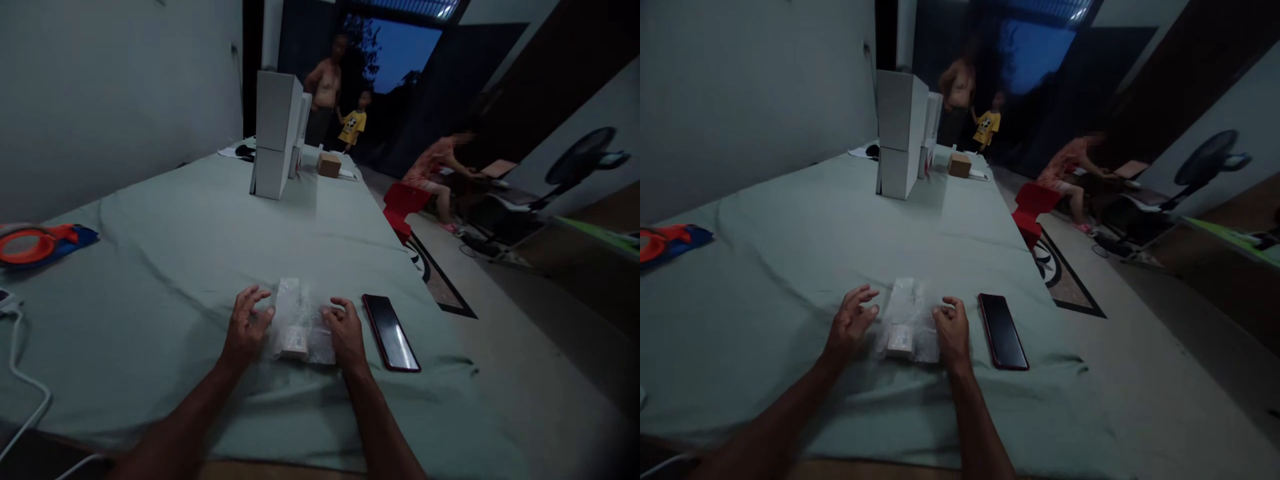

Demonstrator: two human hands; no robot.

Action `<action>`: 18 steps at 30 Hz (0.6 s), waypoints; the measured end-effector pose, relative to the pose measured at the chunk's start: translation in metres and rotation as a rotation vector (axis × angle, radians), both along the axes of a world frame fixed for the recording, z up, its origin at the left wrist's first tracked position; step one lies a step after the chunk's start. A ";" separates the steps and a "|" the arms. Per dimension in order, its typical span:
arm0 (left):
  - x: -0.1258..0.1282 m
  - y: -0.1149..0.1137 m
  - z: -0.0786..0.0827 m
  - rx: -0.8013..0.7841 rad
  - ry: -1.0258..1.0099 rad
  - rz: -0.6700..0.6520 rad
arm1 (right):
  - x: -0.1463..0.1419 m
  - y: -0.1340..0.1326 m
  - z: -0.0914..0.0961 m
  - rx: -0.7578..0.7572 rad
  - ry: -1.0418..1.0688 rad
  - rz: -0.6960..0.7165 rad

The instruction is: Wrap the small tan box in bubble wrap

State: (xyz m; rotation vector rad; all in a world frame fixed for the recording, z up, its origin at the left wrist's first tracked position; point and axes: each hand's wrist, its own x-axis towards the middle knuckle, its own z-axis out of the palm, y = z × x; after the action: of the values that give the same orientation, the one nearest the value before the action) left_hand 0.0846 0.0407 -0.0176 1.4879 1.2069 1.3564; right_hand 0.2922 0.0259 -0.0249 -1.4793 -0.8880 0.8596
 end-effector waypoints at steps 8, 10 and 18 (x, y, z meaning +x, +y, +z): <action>0.003 -0.010 -0.004 0.163 0.182 -0.178 | 0.002 -0.001 -0.003 0.038 -0.185 0.023; 0.003 -0.010 -0.005 0.168 0.200 -0.200 | 0.003 -0.002 -0.004 0.032 -0.220 0.046; 0.005 -0.020 0.007 0.210 0.421 -0.226 | 0.003 -0.003 0.001 0.005 -0.303 0.169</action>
State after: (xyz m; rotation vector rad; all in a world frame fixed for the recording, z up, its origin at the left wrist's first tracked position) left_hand 0.0900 0.0208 -0.0104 2.0684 1.1237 1.0732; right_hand 0.2954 0.0233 -0.0241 -1.5713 -1.2534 0.7649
